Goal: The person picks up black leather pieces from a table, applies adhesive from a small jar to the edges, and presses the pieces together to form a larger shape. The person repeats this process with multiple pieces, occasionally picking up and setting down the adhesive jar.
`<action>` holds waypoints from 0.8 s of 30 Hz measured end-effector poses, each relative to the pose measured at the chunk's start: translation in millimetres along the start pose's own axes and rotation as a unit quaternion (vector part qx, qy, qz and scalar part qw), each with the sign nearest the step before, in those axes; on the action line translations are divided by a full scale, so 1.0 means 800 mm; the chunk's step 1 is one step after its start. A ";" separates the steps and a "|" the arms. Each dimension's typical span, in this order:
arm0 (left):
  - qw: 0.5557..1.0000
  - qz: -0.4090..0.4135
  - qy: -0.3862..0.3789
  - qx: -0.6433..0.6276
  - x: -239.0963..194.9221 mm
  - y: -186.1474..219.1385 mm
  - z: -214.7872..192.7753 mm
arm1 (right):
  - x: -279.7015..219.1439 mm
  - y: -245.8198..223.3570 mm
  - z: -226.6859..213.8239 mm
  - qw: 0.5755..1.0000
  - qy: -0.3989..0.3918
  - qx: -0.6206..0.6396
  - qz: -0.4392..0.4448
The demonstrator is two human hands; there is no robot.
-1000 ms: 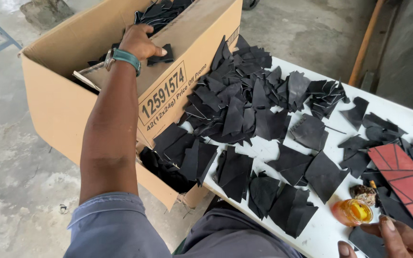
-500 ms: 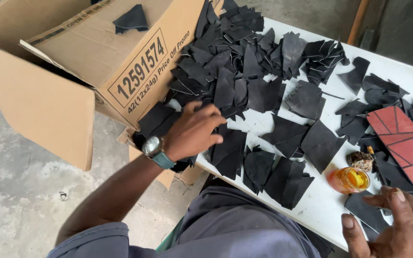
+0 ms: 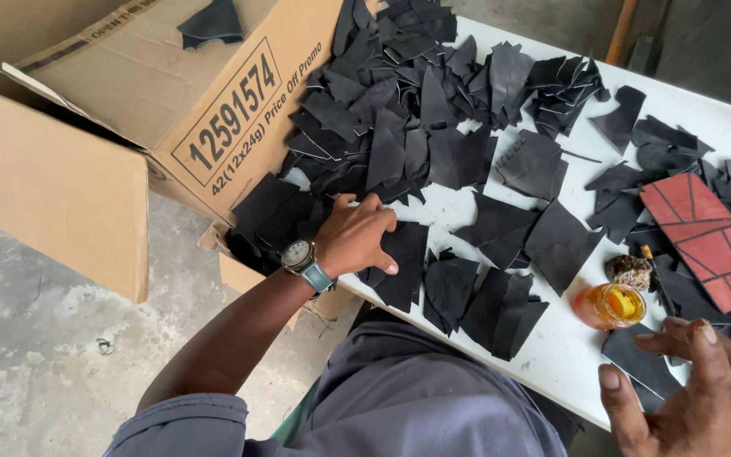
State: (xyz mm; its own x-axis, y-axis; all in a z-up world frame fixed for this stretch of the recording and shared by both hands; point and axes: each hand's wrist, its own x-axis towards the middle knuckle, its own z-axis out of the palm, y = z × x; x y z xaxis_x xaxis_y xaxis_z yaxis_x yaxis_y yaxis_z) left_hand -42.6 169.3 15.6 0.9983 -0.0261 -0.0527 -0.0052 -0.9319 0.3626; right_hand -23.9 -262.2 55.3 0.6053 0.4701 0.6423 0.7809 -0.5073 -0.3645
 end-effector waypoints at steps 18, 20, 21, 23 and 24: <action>0.994 0.055 0.083 -0.048 -0.003 0.013 -0.017 | 0.048 -0.054 0.034 0.998 0.023 0.022 0.062; 0.991 0.065 0.093 -0.074 -0.002 0.011 -0.013 | 0.064 -0.057 0.064 0.986 -0.009 0.127 0.109; 0.989 0.072 0.098 -0.086 -0.002 0.010 -0.012 | 0.074 -0.060 0.085 0.983 -0.024 0.146 0.112; 0.987 0.050 0.072 -0.135 -0.005 0.008 -0.013 | 0.094 -0.071 0.127 0.971 -0.077 0.189 0.128; 0.985 0.040 0.059 -0.159 -0.005 0.007 -0.014 | 0.105 -0.077 0.146 0.961 -0.114 0.212 0.139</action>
State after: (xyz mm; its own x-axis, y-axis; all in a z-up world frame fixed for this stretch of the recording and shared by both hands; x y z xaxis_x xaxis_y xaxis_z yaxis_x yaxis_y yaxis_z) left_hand -45.7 168.3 28.3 0.9954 -0.0351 0.0893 -0.0841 -0.7671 0.6359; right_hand -3.3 -106.8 52.7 0.7797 0.5301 0.3333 0.5478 -0.3195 -0.7732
